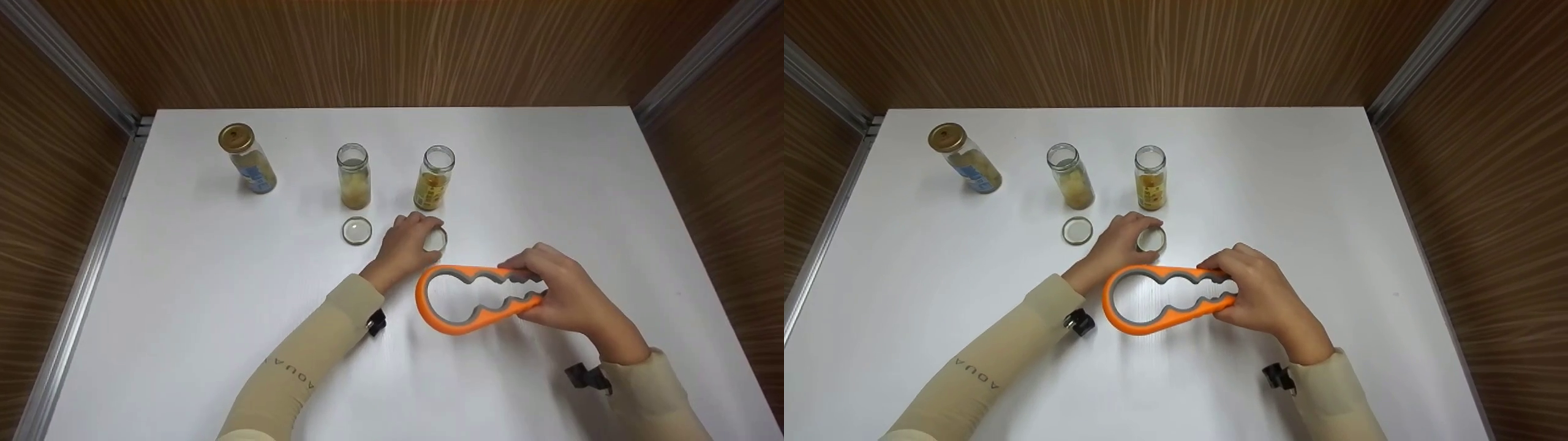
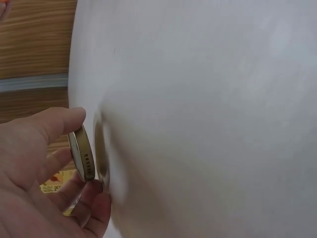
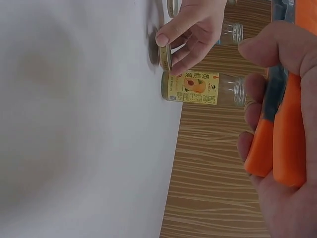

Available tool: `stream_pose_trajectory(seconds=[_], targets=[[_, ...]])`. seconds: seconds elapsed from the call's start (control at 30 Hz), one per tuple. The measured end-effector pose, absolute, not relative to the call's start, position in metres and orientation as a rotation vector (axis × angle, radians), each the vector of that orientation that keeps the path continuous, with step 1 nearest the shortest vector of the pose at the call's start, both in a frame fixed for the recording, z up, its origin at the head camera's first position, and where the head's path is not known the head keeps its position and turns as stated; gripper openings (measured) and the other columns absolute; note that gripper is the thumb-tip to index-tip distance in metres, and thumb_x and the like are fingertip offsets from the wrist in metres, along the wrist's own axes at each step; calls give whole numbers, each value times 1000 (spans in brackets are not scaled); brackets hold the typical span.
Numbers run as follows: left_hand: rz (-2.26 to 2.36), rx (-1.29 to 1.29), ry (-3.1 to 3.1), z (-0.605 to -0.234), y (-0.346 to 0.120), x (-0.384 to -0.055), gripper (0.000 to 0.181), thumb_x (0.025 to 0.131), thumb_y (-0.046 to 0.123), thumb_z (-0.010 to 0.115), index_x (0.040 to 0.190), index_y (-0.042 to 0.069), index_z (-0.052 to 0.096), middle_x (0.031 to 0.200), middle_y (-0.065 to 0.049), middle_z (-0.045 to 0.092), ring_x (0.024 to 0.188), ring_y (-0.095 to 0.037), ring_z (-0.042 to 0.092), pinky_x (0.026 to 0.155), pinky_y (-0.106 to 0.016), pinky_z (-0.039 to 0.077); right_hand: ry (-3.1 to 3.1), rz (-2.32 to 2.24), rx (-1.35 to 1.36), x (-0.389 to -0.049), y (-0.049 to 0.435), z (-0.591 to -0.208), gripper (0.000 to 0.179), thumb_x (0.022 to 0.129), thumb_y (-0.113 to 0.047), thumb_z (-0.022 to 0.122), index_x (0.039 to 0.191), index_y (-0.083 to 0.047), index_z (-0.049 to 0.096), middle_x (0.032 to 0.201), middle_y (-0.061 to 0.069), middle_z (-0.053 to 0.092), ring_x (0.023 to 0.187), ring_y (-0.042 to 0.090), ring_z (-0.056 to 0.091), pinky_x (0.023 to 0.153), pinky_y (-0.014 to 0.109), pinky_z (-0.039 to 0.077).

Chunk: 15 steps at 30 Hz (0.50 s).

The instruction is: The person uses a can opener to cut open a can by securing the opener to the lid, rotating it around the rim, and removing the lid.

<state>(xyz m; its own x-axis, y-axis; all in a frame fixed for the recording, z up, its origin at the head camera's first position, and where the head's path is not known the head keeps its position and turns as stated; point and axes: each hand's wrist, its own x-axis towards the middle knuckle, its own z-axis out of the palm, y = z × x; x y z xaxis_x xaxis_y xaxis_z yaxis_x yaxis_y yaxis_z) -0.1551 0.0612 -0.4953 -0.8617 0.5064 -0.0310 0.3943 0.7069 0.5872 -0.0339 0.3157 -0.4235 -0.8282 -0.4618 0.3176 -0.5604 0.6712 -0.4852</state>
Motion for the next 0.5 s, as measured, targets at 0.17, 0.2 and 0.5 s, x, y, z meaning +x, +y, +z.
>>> stream_pose_trajectory(seconds=[0.17,0.2,0.5], targets=[[842,731,2740,-495,64,-158,52,83,25,78,132,19,63,126,-5,58,107,-27,50,86,-39,47,-2729,877,835,-33,315,-423,59,60,-6,89,112,-24,69,95,-12,65,84,4,53,72,19,49],[840,728,2742,-495,64,-158,51,83,25,78,131,19,63,126,-5,58,107,-27,50,85,-40,47,-2732,878,837,-33,315,-424,58,60,-6,89,112,-24,69,94,-12,65,84,4,53,71,19,49],[818,751,2797,-499,67,-160,50,83,21,77,131,18,63,123,-7,54,107,-28,47,82,-41,46,-2753,883,828,-33,316,-423,57,61,-7,89,111,-24,69,95,-15,64,84,3,53,71,19,50]])
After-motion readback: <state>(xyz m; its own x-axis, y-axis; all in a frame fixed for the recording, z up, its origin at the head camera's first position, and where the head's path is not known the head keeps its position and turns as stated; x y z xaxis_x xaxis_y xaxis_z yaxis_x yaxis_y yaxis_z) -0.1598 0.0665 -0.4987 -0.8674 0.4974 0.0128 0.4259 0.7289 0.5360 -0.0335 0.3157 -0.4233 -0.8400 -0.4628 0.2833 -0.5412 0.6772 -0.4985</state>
